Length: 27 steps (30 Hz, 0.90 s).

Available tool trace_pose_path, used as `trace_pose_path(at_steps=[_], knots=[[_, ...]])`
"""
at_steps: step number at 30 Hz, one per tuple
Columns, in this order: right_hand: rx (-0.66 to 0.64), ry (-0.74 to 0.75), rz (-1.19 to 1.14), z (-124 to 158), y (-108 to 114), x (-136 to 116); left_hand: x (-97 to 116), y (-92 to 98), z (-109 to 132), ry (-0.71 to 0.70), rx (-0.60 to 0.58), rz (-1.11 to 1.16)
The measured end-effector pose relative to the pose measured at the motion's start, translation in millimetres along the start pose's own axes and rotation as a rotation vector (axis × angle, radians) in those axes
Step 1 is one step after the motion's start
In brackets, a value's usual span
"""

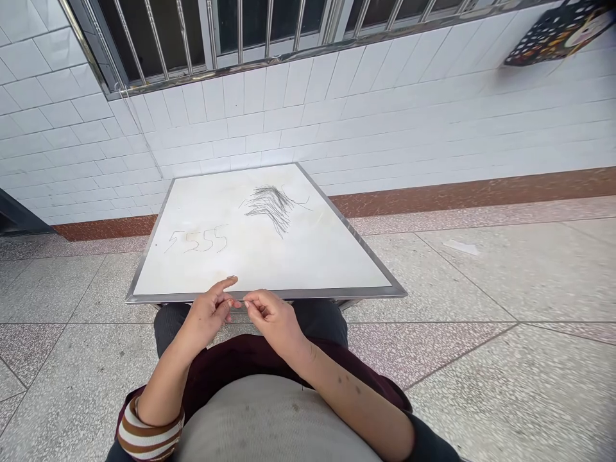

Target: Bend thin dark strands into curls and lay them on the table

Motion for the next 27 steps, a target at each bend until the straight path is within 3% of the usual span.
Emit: trace_pose_path(at_steps=[4, 11, 21, 24, 27], knots=[[-0.04, 0.032, 0.028, 0, 0, -1, 1, 4.4, 3, -0.027, -0.066, -0.11], [-0.106, 0.116, 0.079, 3, -2, -3, 12, 13.0, 7, -0.21, -0.157, -0.548], [-0.087, 0.118, 0.082, 2, 0, -5, 15, 30.1, 10, -0.16, -0.209, -0.649], [-0.03, 0.08, 0.099, -1, 4, -2, 16, 49.6, 9, -0.117, -0.109, -0.768], [0.02, 0.063, 0.137, -3, 8, -1, 23, 63.5, 8, -0.092, 0.18, -0.894]])
Point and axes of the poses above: each hand's wrist, its own z-axis away from the middle knuckle, its own y-axis out of the back of the hand, x = y × z, the point moved 2 cm from there along -z, towards the middle knuckle, and after that the axes turned 3 degrees about -y, right-handed, at the moved point
